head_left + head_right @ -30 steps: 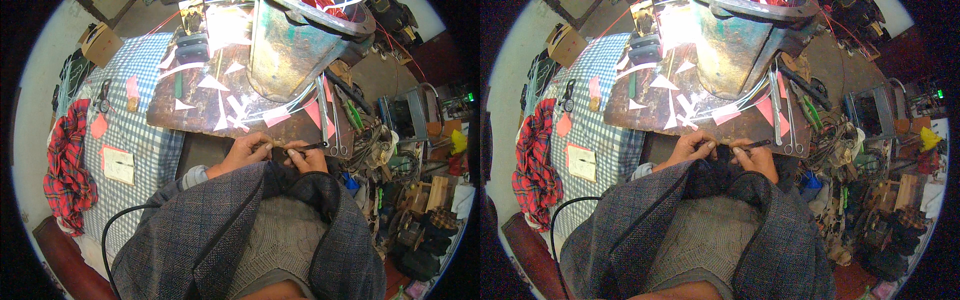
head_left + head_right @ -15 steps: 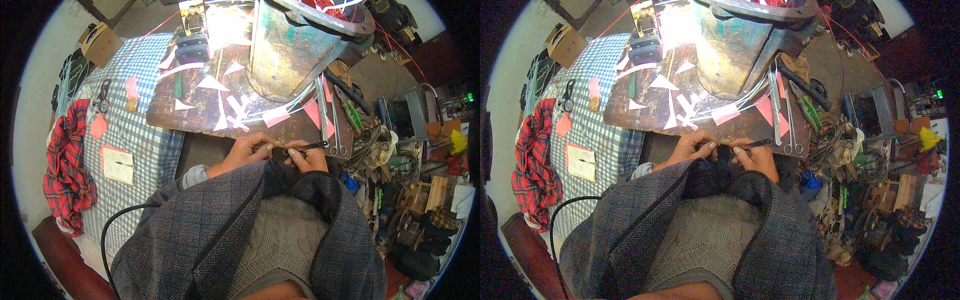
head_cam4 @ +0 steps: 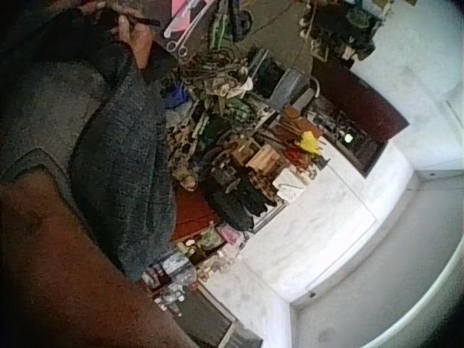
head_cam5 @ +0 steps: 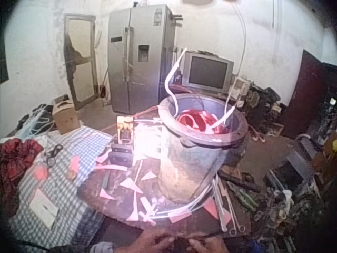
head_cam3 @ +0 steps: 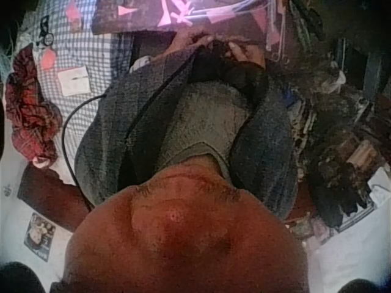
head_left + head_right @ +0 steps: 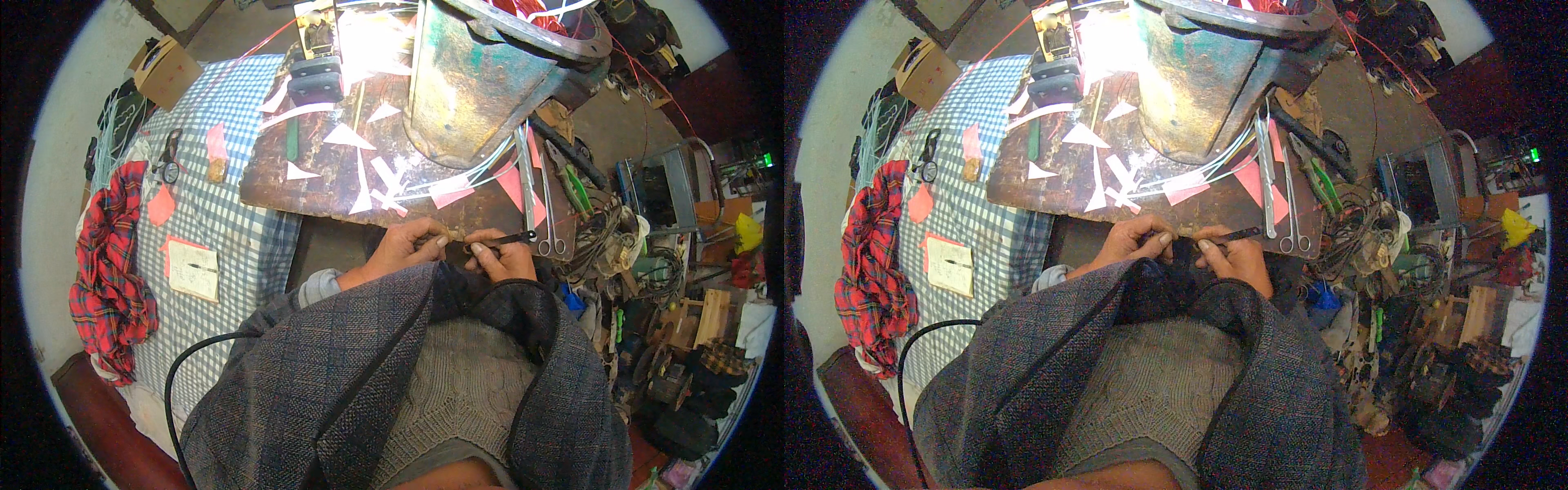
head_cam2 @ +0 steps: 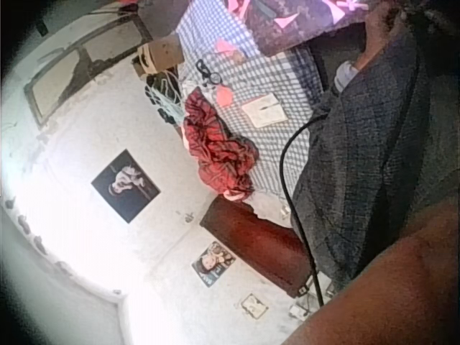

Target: The person strips insulation from red and white wires, twists the exposed strands, and secures them to a metal cylindrical component using pliers and a wrench. The person also uses a small tool to adjust a terminal on the component.

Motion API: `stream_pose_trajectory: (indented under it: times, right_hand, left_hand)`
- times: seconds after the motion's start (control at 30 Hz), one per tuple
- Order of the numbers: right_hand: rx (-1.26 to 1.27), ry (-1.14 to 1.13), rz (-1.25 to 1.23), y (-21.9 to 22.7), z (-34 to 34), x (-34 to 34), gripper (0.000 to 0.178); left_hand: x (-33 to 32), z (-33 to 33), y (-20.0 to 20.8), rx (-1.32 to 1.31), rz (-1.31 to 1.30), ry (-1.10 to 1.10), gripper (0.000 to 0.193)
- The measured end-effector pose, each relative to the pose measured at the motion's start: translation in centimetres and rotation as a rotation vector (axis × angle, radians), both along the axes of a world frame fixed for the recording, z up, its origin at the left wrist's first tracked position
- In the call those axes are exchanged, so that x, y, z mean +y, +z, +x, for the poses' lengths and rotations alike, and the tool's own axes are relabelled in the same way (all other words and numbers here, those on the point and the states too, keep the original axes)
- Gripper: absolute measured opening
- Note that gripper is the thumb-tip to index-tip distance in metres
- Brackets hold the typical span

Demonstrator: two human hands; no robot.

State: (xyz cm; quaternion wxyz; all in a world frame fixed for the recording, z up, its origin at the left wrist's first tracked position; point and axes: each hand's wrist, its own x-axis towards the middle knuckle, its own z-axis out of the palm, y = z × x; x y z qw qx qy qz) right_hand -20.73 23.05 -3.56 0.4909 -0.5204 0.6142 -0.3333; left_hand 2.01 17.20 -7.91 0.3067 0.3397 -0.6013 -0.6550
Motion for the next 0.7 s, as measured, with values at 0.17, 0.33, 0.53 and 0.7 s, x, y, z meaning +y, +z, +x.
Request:
stream_pose_trajectory:
  times: [0.17, 0.33, 0.53, 0.7]
  right_hand:
    - [-0.001, 0.010, 0.016, -0.01, -0.05, 0.08, 0.020]
    - [0.013, 0.017, 0.015, 0.13, 0.03, 0.11, 0.021]
    - [0.024, 0.026, 0.071, 0.61, 0.09, 0.05, 0.022]
    - [0.017, 0.026, 0.084, 0.40, 0.08, 0.07, 0.021]
  left_hand:
    - [0.12, 0.04, -0.04, 0.020, -0.001, -0.007, 0.015]
    - [0.23, -0.03, 0.02, 0.027, 0.025, -0.006, 0.016]
    - [0.32, -0.06, 0.00, -0.011, 0.042, -0.043, 0.015]
    - [0.53, -0.39, -0.61, -0.029, 0.027, -0.225, 0.021]
